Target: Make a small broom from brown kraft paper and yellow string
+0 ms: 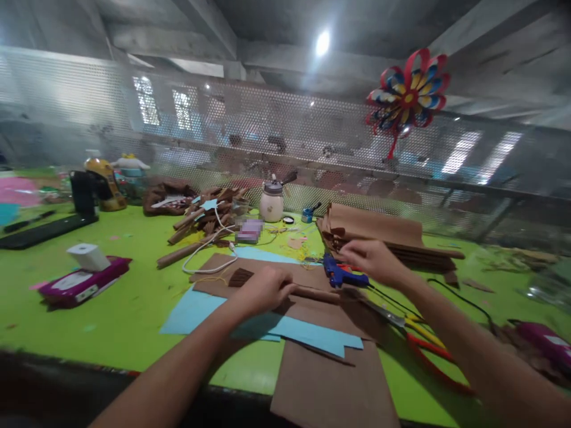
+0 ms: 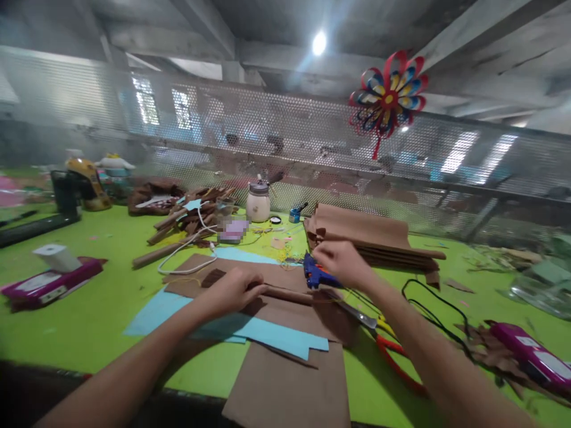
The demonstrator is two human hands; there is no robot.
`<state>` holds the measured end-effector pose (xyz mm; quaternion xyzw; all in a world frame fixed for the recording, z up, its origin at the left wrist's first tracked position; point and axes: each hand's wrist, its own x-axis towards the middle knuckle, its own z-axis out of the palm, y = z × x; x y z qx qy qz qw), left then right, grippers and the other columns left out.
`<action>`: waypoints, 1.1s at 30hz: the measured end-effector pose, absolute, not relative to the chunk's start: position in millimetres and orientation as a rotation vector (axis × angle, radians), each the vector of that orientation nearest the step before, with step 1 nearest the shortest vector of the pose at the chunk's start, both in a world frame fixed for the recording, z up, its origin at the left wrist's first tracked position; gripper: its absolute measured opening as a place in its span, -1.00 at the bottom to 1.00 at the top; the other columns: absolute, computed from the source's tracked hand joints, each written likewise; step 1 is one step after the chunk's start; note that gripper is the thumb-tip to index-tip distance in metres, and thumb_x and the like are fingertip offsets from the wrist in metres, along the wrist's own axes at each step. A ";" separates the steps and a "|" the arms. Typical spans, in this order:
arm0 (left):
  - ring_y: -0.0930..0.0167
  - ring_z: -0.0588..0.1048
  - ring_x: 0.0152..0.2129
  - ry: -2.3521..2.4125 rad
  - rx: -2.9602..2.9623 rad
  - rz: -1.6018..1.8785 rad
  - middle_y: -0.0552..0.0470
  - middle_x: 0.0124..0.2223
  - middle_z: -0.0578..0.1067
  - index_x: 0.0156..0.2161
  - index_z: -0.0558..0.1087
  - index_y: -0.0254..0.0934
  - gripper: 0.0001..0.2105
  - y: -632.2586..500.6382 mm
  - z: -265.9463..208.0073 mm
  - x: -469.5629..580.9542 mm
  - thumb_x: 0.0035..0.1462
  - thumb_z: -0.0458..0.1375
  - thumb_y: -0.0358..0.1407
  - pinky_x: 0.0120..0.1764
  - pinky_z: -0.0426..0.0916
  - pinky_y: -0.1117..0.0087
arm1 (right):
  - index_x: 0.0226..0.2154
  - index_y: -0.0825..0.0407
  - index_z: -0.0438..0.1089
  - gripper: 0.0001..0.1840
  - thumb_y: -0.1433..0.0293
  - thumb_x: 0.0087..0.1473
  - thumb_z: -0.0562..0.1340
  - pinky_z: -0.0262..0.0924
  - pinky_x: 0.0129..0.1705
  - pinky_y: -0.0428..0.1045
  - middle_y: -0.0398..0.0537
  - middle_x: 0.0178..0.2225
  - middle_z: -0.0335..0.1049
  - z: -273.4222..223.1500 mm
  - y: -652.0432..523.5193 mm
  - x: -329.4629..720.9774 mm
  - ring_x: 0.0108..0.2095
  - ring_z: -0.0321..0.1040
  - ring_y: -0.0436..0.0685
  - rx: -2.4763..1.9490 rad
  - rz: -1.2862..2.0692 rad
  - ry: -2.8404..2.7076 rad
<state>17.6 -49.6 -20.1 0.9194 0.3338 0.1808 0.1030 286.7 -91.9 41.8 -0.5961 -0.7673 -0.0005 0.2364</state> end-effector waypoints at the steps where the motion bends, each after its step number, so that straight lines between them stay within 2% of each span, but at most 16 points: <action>1: 0.47 0.28 -0.61 0.995 2.706 0.547 0.05 -0.55 0.41 -0.50 0.41 -0.29 -0.73 -48.9 -19.9 17.0 0.13 -0.01 -0.23 -0.53 0.01 0.46 | -0.39 0.06 0.46 -0.75 0.33 0.09 0.09 0.15 -0.36 -0.10 -0.07 -0.44 0.47 33.0 -105.7 272.2 -0.43 0.34 0.04 -1.507 0.105 -2.286; 4: 0.45 0.33 -0.56 1.093 2.675 0.564 0.03 -0.50 0.44 -0.48 0.45 -0.28 -0.78 -43.2 -18.2 12.9 0.09 0.03 -0.26 -0.49 0.08 0.47 | -0.37 0.05 0.46 -0.76 0.36 0.12 0.08 0.15 -0.33 -0.08 -0.05 -0.42 0.45 16.9 -131.6 246.7 -0.40 0.33 0.05 -1.402 0.181 -2.491; 7: 0.41 0.37 -0.48 1.183 2.675 0.588 0.00 -0.40 0.47 -0.44 0.48 -0.27 -0.87 -33.3 -17.5 6.2 -0.01 0.08 -0.33 -0.42 0.15 0.46 | -0.35 0.07 0.44 -0.77 0.36 0.12 0.09 0.14 -0.29 -0.04 -0.01 -0.37 0.42 8.8 -125.4 243.2 -0.33 0.30 0.09 -1.455 0.079 -2.492; 10: 0.38 0.39 -0.44 1.250 2.633 0.625 -0.01 -0.37 0.49 -0.40 0.48 -0.28 -0.84 -25.0 -18.3 0.6 -0.02 0.03 -0.39 -0.37 0.18 0.45 | -0.30 0.10 0.42 -0.79 0.33 0.09 0.15 0.13 -0.19 0.01 0.06 -0.29 0.38 -4.2 -106.8 241.0 -0.20 0.23 0.17 -1.465 -0.035 -2.532; 13: 0.36 0.41 -0.39 1.321 2.595 0.707 -0.03 -0.32 0.51 -0.33 0.48 -0.29 -0.79 -21.1 -18.4 -2.3 0.04 -0.01 -0.35 -0.33 0.20 0.43 | -0.36 0.11 0.40 -0.80 0.30 0.09 0.16 0.12 -0.17 0.03 0.08 -0.27 0.34 -20.4 -98.0 232.6 -0.19 0.20 0.18 -1.481 -0.057 -2.573; 16: 0.34 0.42 -0.38 1.370 2.572 0.771 -0.04 -0.31 0.52 -0.31 0.48 -0.30 -0.76 -18.8 -17.3 -4.4 0.08 -0.03 -0.29 -0.32 0.21 0.41 | -0.43 0.12 0.35 -0.83 0.39 0.12 0.13 0.12 -0.16 0.01 0.08 -0.27 0.31 -31.9 -99.9 226.0 -0.18 0.19 0.15 -1.488 -0.077 -2.532; 20: 0.33 0.43 -0.34 1.429 2.524 0.873 -0.04 -0.26 0.52 -0.28 0.48 -0.31 -0.74 -17.1 -13.8 -7.3 0.10 -0.03 -0.25 -0.28 0.22 0.40 | -0.41 0.11 0.32 -0.88 0.44 0.13 0.12 0.12 -0.16 -0.01 0.06 -0.29 0.29 -31.7 -107.0 226.3 -0.18 0.19 0.13 -1.462 -0.058 -2.501; 22: 0.35 0.43 -0.33 1.401 2.523 0.871 -0.03 -0.25 0.53 -0.28 0.48 -0.30 -0.73 -19.1 -10.7 -7.7 0.11 -0.03 -0.23 -0.27 0.22 0.41 | -0.37 0.11 0.31 -0.88 0.44 0.14 0.09 0.13 -0.19 -0.02 0.05 -0.27 0.29 -26.0 -110.1 228.4 -0.21 0.22 0.11 -1.463 -0.011 -2.481; 25: 0.37 0.44 -0.33 1.225 2.608 0.694 -0.02 -0.25 0.53 -0.25 0.49 -0.28 -0.67 -28.2 -4.9 -5.3 0.16 -0.07 -0.16 -0.27 0.23 0.44 | -0.29 0.10 0.33 -0.86 0.45 0.14 0.07 0.14 -0.18 -0.02 0.05 -0.21 0.30 -15.9 -113.1 231.2 -0.21 0.26 0.11 -1.469 0.084 -2.444; 29: 0.31 0.44 -0.27 1.032 2.856 0.515 -0.05 -0.20 0.51 -0.04 0.40 -0.21 -0.61 -45.6 0.2 2.3 0.11 0.01 -0.06 -0.24 0.25 0.39 | -0.13 0.04 0.35 -0.74 0.45 0.12 0.08 0.13 -0.10 0.02 0.06 -0.10 0.33 -5.5 -114.9 231.0 -0.11 0.27 0.15 -1.424 0.194 -2.413; 31: 0.31 0.44 -0.31 1.007 2.974 0.489 -0.05 -0.24 0.50 -0.01 0.38 -0.17 -0.62 -51.2 -0.4 6.2 0.07 0.07 -0.10 -0.27 0.26 0.38 | -0.02 -0.01 0.30 -0.64 0.45 0.11 0.08 0.13 -0.08 0.03 0.03 -0.05 0.34 -1.2 -116.1 228.9 -0.08 0.27 0.16 -1.390 0.234 -2.413; 33: 0.35 0.45 -0.37 0.980 3.027 0.466 -0.03 -0.29 0.50 -0.09 0.43 -0.17 -0.71 -53.1 -2.6 9.1 0.08 0.07 -0.19 -0.32 0.26 0.41 | 0.05 -0.06 0.24 -0.57 0.45 0.11 0.07 0.13 -0.08 0.03 0.00 -0.01 0.34 3.0 -117.9 226.0 -0.06 0.27 0.16 -1.378 0.259 -2.431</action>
